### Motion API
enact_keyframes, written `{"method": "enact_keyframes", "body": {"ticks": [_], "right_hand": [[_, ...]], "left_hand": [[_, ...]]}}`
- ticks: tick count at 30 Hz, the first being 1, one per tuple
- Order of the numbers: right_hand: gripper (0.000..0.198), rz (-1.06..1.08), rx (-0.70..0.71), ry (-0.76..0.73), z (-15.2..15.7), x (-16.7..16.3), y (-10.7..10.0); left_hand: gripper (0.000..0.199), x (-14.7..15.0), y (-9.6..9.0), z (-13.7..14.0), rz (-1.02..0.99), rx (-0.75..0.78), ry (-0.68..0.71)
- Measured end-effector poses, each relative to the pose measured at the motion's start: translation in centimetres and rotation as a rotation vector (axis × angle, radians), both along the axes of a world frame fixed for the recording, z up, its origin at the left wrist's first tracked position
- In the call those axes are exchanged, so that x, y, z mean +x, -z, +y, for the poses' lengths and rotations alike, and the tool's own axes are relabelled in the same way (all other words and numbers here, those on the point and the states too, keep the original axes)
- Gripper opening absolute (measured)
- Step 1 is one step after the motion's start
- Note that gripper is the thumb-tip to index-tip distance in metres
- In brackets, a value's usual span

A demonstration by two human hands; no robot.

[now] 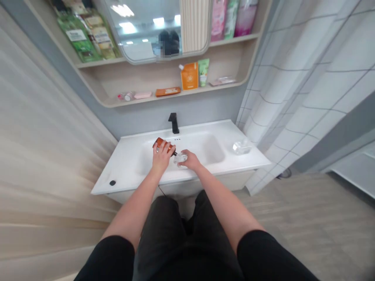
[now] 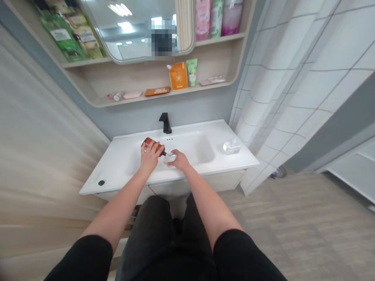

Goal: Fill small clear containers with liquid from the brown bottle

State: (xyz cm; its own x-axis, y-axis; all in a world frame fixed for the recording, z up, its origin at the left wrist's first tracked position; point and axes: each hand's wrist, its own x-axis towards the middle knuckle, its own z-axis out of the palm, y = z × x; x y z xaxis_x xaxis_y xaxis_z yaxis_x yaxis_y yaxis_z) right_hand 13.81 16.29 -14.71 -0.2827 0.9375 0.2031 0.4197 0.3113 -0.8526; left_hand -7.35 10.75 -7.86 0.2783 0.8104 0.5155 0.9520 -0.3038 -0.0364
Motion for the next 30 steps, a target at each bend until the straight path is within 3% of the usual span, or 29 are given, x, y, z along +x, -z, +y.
{"method": "enact_keyframes", "body": {"ticks": [11,30], "right_hand": [[0.077,0.087,0.077,0.004,0.3,-0.2,0.4],[0.080,0.276,0.098,-0.008,0.1,-0.4,0.2]], "left_hand": [[0.056,-0.4,-1.9,0.5,0.118,0.079,0.120],[0.055,-0.2,-7.3,1.4,0.398,0.095,0.391]]}}
